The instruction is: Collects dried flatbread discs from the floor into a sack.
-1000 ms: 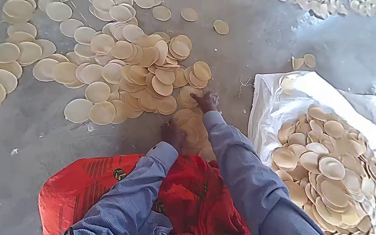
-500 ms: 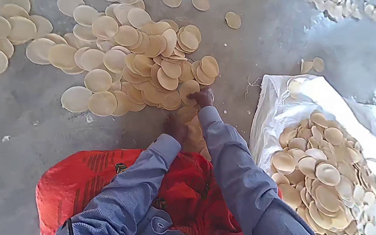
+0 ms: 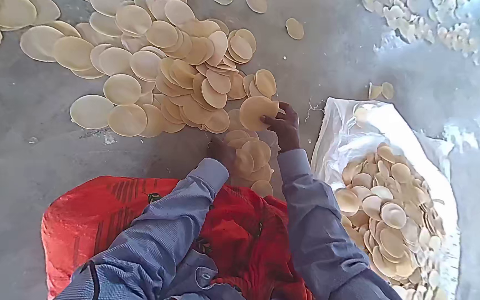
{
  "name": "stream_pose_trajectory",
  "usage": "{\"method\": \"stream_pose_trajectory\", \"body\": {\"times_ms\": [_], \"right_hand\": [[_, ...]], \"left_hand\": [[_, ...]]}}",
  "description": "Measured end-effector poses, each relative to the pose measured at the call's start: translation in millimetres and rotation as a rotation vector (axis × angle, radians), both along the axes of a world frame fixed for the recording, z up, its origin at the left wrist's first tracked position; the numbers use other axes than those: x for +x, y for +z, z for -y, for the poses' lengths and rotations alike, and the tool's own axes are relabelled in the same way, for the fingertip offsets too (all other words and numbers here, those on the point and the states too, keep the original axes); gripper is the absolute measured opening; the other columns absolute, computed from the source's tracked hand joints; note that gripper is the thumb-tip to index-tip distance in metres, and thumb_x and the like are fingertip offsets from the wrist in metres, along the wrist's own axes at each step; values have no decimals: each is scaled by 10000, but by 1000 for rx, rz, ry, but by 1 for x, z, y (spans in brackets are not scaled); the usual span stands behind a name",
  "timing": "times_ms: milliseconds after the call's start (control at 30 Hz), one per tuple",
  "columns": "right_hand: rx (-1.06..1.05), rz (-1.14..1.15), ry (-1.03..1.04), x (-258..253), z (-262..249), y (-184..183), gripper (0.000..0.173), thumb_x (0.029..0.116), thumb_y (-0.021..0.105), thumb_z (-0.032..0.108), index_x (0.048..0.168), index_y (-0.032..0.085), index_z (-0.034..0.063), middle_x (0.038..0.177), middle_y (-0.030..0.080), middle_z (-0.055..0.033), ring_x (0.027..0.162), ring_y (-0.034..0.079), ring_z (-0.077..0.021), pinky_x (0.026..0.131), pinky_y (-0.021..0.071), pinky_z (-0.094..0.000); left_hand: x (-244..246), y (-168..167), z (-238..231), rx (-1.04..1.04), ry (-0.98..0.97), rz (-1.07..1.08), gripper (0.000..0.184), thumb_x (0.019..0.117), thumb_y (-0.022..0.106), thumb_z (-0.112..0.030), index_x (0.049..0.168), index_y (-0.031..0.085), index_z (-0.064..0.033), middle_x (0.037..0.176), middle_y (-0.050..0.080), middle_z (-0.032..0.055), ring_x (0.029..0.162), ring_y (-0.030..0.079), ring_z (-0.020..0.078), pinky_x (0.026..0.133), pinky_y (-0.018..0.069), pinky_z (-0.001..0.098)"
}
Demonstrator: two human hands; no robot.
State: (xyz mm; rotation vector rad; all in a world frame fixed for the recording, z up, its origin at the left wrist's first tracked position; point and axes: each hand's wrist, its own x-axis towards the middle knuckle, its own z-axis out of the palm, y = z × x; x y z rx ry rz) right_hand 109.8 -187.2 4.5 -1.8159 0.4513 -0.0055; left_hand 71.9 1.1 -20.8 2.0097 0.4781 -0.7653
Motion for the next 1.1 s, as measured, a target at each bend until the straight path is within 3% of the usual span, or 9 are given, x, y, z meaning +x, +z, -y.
{"method": "stream_pose_trajectory", "body": {"times_ms": [133,200,367,533,633,767,867,1000,1100], "right_hand": [[72,-13,88,-45,5,16,650,884,734,0,1475,478,91,1172,732,-103,905,726,-175,719,608,-332],[-159,-135,94,-64,14,11,669,902,702,5,1510,433,68,1310,677,-132,1004,721,-211,823,604,-374],[-681,-632,241,-135,35,-7,431,904,786,328,1202,711,26,1168,707,-231,1136,656,-417,981,484,-663],[-853,-812,429,-168,4,-22,706,783,857,465,1244,637,-21,1314,619,-269,1268,581,-433,1037,471,-640],[-829,-837,464,-167,-1,-26,588,810,827,466,1153,699,6,1245,675,-243,1212,629,-414,1004,489,-643],[-757,-884,348,-174,-4,-12,512,839,819,322,1191,674,-20,1297,644,-263,1262,601,-416,1031,477,-626],[-662,-799,153,-178,11,1,476,861,791,236,1267,669,20,1327,633,-265,1286,584,-430,1050,462,-646],[-434,-474,-13,-169,10,17,317,911,757,242,1155,716,44,1162,703,-208,1115,661,-378,969,499,-610],[-210,-239,-55,-147,2,20,472,882,801,192,1287,624,26,1195,696,-178,1034,692,-308,879,569,-516]], "left_hand": [[-1,-5,2,-21,58,25,550,999,584,-151,1470,391,60,1377,565,304,1293,570,428,1054,478,598],[-2,-9,2,-61,108,23,580,986,609,-131,1479,370,61,1373,557,312,1281,572,431,1035,489,602],[-23,14,2,95,59,-91,753,995,607,-183,1551,193,109,1465,473,330,1343,537,405,1091,467,535],[-80,23,2,256,-479,-7,754,965,709,-400,1391,462,171,1417,527,354,1347,533,452,1114,441,590],[-100,-17,13,424,-692,107,891,932,676,-566,1441,451,130,1480,455,361,1395,449,501,1121,394,655],[-105,32,10,446,-778,3,777,1001,638,-438,1465,398,137,1490,447,354,1400,453,480,1113,415,607],[-112,19,16,452,-768,78,638,1002,632,-444,1323,570,103,1390,571,307,1347,536,434,1103,446,589],[-120,21,16,398,-752,57,497,988,653,-365,1180,655,93,1262,656,289,1239,627,415,1043,489,610],[-119,17,6,270,-527,-5,383,902,749,-265,1132,696,36,1192,693,254,1168,661,397,993,519,616]]}}
